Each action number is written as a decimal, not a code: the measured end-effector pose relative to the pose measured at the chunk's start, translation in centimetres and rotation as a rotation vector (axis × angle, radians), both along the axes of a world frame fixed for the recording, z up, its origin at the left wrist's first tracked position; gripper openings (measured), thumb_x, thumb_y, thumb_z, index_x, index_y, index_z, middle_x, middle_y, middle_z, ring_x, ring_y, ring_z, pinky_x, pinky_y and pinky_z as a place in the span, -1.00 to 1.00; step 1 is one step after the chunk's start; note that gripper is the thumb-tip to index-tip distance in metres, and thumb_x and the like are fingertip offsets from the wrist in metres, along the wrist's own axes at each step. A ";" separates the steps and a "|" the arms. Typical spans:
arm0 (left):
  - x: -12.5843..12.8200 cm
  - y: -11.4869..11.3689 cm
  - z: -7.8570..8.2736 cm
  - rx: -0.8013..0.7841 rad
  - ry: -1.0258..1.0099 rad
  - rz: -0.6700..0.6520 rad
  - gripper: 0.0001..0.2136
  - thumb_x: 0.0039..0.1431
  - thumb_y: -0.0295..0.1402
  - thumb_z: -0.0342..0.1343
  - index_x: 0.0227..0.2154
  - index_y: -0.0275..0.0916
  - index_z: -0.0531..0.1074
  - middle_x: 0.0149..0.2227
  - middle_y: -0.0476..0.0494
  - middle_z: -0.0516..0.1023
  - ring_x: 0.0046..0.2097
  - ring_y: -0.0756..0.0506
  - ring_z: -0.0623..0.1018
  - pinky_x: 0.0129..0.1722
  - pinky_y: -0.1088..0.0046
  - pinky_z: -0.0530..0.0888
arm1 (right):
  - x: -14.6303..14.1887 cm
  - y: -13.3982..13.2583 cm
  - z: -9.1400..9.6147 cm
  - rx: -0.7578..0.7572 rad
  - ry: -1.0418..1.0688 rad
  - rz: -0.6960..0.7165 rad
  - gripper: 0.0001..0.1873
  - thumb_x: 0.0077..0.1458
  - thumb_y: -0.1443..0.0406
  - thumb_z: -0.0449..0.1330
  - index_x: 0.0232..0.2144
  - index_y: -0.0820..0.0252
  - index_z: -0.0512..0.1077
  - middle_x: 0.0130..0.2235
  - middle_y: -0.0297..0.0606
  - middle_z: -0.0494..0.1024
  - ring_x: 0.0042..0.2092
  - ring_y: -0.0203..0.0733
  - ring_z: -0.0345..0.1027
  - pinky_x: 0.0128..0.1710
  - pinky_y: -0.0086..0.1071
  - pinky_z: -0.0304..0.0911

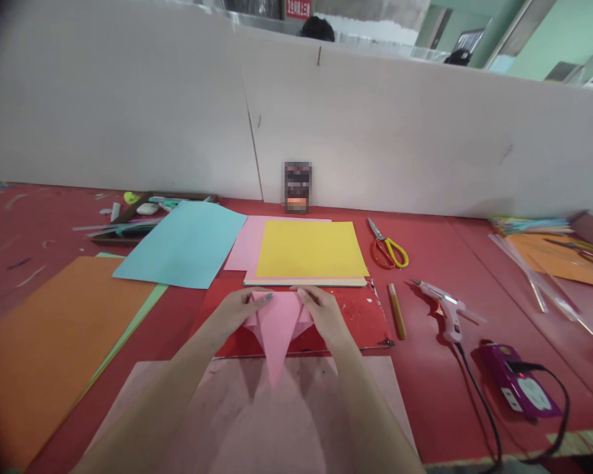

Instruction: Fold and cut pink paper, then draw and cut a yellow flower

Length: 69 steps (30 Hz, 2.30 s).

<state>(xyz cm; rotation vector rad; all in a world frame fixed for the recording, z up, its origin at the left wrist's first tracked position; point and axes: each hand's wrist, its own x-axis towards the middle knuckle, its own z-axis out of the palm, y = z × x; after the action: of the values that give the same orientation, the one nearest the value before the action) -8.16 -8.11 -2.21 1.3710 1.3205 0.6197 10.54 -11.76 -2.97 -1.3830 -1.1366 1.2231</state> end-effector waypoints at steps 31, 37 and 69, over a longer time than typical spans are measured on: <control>0.0 0.1 -0.5 0.006 -0.062 0.035 -0.70 -0.08 -0.08 0.10 -0.49 -0.24 0.50 -0.42 -0.07 0.51 -0.27 -0.16 0.43 -0.27 0.43 0.30 | 0.2 -0.1 -0.5 -0.024 -0.063 0.003 -0.64 -0.13 0.12 0.22 -0.24 0.12 0.49 -0.60 -0.47 0.11 -0.53 -0.35 -0.05 -0.53 -0.46 -0.10; -0.2 0.2 -0.9 -0.019 -0.096 0.026 -0.69 -0.05 -0.07 0.08 -0.49 -0.25 0.48 -0.44 -0.06 0.50 -0.29 -0.14 0.45 -0.26 0.43 0.32 | -0.1 -0.1 -0.1 -0.036 -0.086 -0.020 -0.68 -0.14 0.12 0.21 -0.31 0.13 0.50 -0.62 -0.48 0.03 -0.55 -0.36 -0.11 -0.55 -0.46 -0.15; -0.4 0.4 -0.1 -0.087 -0.244 0.114 -0.70 0.00 -0.10 0.01 -0.45 -0.25 0.43 -0.50 -0.03 0.43 -0.43 -0.04 0.42 -0.43 0.50 0.33 | -0.3 0.0 -0.1 -0.032 -0.033 -0.115 -0.65 -0.17 0.11 0.23 -0.31 0.17 0.49 -0.58 -0.42 0.30 -0.49 -0.32 0.13 -0.52 -0.48 0.03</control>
<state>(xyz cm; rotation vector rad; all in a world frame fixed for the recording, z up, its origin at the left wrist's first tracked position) -8.60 -7.68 -2.28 1.1172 1.2187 0.7726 10.22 -11.72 -3.05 -1.4772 -1.0488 1.1443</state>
